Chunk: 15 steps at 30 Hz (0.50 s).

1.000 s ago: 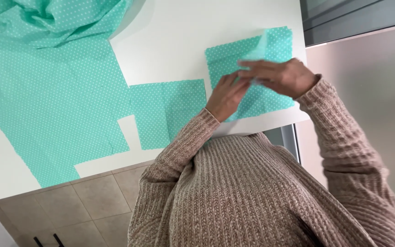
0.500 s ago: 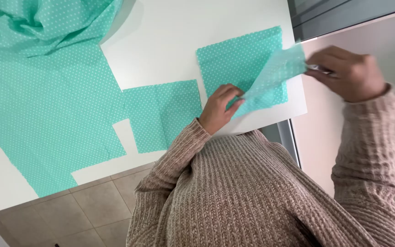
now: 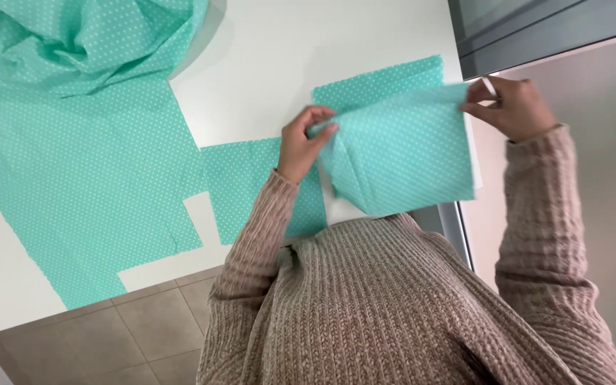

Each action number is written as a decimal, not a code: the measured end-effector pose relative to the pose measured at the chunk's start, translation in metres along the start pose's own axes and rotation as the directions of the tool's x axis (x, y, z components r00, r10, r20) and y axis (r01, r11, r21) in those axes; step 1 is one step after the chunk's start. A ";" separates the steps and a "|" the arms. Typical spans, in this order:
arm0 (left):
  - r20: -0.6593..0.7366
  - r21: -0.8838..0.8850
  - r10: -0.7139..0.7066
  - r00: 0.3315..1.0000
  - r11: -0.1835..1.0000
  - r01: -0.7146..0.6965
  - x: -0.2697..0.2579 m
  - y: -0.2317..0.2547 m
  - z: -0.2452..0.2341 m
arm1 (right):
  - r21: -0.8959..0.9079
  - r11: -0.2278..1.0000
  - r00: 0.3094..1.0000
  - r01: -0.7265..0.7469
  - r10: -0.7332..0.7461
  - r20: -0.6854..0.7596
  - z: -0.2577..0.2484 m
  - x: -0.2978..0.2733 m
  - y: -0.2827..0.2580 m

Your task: Cutting and organizing pieces of teal polka-dot fabric on a white table.

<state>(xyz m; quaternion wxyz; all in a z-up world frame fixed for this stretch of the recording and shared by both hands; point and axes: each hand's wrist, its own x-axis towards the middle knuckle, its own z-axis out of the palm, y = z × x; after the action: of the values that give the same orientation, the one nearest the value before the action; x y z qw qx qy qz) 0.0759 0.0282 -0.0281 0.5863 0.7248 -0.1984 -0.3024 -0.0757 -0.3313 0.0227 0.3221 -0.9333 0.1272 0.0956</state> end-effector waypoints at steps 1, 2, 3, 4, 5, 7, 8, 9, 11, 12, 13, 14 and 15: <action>-0.105 -0.040 -0.014 0.994 0.999 0.010 0.007 -0.013 0.002 | 0.049 0.997 0.998 -0.066 0.065 0.017 0.011 0.009 0.003; -0.207 -0.081 -0.029 0.978 0.997 0.013 0.015 -0.026 0.004 | 0.096 0.987 0.991 -0.133 0.130 0.035 0.021 0.019 0.005; -0.209 -0.083 -0.029 0.978 0.997 0.011 0.018 -0.027 0.006 | 0.093 0.987 0.991 -0.132 0.129 0.035 0.027 0.025 0.006; -0.272 -0.093 -0.069 0.960 0.995 0.045 0.019 -0.028 0.008 | 0.099 0.973 0.978 -0.210 0.208 0.034 0.033 0.030 0.006; -0.333 -0.106 -0.109 0.937 0.991 0.078 0.021 -0.029 0.010 | 0.106 0.952 0.958 -0.287 0.285 0.034 0.039 0.035 0.005; -0.318 -0.141 -0.096 0.943 0.989 0.053 0.017 -0.053 0.020 | 0.112 0.954 0.960 -0.278 0.279 0.007 0.066 0.040 0.056; -0.299 -0.171 -0.078 0.951 0.985 0.027 0.018 -0.064 0.023 | 0.122 0.955 0.961 -0.270 0.275 -0.025 0.078 0.044 0.080; -0.300 -0.172 -0.075 0.951 0.985 0.023 0.017 -0.059 0.021 | 0.120 0.956 0.962 -0.268 0.273 -0.028 0.071 0.043 0.072; -0.275 -0.145 -0.169 0.947 0.980 0.133 0.006 -0.054 0.021 | 0.140 0.941 0.950 -0.308 0.311 0.002 0.065 0.035 0.057; -0.275 -0.147 -0.171 0.946 0.980 0.135 0.005 -0.063 0.022 | 0.138 0.941 0.950 -0.310 0.312 0.004 0.065 0.033 0.052; -0.226 -0.101 -0.180 0.957 0.982 0.160 0.004 -0.071 0.024 | 0.183 0.928 0.945 -0.324 0.328 0.011 0.065 0.031 0.047; -0.174 -0.055 -0.188 0.967 0.982 0.181 0.005 -0.080 0.026 | 0.227 0.913 0.939 -0.338 0.344 0.015 0.063 0.030 0.042; -0.172 -0.057 -0.187 0.967 0.982 0.180 0.005 -0.076 0.024 | 0.225 0.913 0.938 -0.340 0.346 0.014 0.063 0.026 0.042</action>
<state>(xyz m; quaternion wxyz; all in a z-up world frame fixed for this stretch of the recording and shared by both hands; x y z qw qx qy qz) 0.0580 0.0250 -0.1057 0.5858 0.7519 -0.0716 -0.2939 -0.0696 -0.3288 -0.0573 0.4018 -0.8553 0.3031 0.1233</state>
